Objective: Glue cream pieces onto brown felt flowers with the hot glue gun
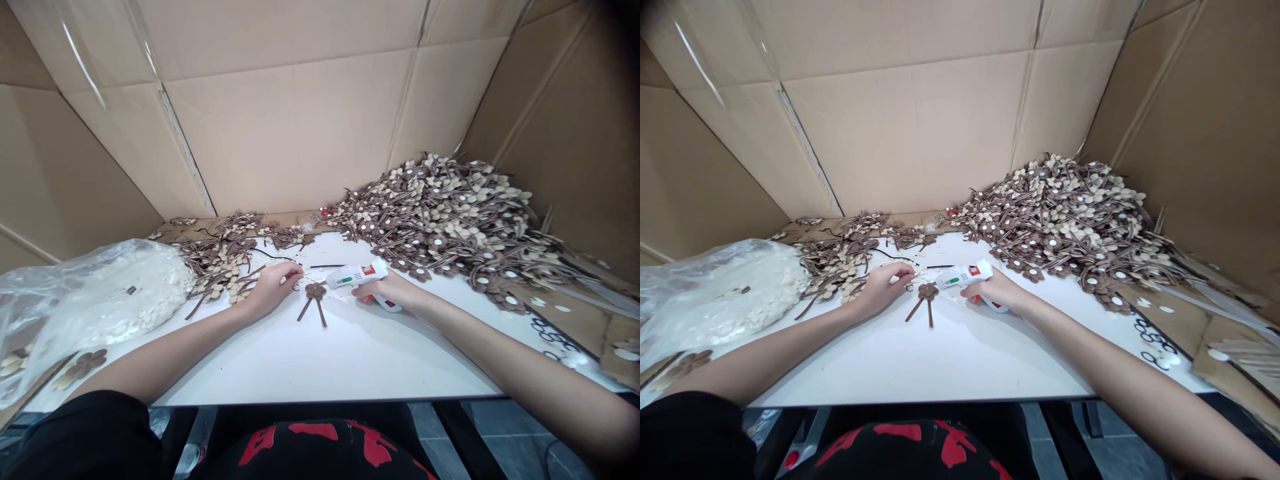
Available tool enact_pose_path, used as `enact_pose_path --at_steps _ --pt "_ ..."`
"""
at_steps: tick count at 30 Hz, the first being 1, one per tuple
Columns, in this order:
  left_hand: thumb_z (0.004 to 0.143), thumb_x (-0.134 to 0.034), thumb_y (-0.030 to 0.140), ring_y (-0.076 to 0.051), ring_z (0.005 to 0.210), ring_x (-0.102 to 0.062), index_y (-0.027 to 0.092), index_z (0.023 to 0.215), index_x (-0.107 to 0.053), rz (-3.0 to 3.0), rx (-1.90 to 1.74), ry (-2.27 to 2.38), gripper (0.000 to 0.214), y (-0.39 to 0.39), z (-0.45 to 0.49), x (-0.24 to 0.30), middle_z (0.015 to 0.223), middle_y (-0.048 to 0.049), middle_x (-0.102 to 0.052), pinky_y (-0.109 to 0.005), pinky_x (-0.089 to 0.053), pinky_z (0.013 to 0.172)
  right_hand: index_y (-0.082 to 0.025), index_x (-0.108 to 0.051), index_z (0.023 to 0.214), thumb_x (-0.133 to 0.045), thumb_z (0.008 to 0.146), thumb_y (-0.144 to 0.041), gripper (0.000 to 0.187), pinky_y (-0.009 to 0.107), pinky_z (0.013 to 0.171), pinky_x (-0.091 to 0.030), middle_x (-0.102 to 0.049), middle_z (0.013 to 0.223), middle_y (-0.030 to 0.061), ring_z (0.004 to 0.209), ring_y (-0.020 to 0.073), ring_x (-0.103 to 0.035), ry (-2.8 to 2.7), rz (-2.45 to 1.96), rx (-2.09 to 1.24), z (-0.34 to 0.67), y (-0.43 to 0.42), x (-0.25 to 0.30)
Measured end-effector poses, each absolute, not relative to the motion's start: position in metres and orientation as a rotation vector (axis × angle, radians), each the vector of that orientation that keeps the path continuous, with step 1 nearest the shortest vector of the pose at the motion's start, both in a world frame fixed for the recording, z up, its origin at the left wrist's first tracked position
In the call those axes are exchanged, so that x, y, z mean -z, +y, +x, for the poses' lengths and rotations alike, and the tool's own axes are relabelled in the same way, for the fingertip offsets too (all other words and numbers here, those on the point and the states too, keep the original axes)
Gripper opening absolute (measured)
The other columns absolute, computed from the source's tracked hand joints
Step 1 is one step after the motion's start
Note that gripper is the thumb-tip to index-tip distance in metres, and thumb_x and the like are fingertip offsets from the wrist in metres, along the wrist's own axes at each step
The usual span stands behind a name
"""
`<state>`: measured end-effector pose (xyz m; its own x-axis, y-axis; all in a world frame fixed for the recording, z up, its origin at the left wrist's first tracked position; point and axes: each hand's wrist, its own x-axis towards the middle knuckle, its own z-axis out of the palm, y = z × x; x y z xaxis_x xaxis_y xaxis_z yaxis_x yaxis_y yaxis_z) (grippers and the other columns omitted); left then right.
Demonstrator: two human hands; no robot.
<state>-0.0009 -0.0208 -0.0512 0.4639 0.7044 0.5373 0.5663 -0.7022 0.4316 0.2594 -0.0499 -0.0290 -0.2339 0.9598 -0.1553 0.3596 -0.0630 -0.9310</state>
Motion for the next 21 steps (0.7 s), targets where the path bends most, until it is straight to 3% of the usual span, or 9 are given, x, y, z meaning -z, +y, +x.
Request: enact_pose_path --at_steps 6,15,21 --pt "0.086 -0.048 0.024 -0.013 0.076 -0.056 0.017 0.084 -0.057 2.559 -1.079 1.074 0.011 -0.0206 -0.0004 0.0507 0.082 -0.0031 -0.062 -0.024 -0.044 0.07 -0.016 -0.057 0.059 -0.062 0.057 -0.018 0.006 0.023 0.048 -0.036 -0.057 0.055 -0.0007 0.053 0.0134 -0.052 -1.623 -1.428 -1.289 0.2587 -0.0506 0.0283" --pt "0.084 -0.049 0.019 -0.013 0.076 -0.056 0.016 0.084 -0.056 2.595 -1.117 0.958 0.008 -0.0236 0.0021 0.0497 0.081 -0.0044 -0.06 -0.025 -0.044 0.069 -0.015 -0.061 0.068 -0.062 0.057 -0.019 0.012 0.023 0.05 -0.039 -0.061 0.062 0.001 0.056 0.0141 -0.053 -1.615 -1.437 -1.281 0.2586 -0.0506 0.0283" --pt "0.081 -0.048 0.013 -0.013 0.075 -0.056 0.015 0.085 -0.057 2.579 -1.155 0.971 0.01 -0.0222 0.0013 0.0518 0.08 -0.0043 -0.061 -0.024 -0.044 0.07 -0.015 -0.059 0.062 -0.061 0.057 -0.019 0.007 0.023 0.049 -0.037 -0.059 0.058 -0.0004 0.054 0.0132 -0.052 -1.643 -1.408 -1.268 0.2585 -0.0507 0.0275"
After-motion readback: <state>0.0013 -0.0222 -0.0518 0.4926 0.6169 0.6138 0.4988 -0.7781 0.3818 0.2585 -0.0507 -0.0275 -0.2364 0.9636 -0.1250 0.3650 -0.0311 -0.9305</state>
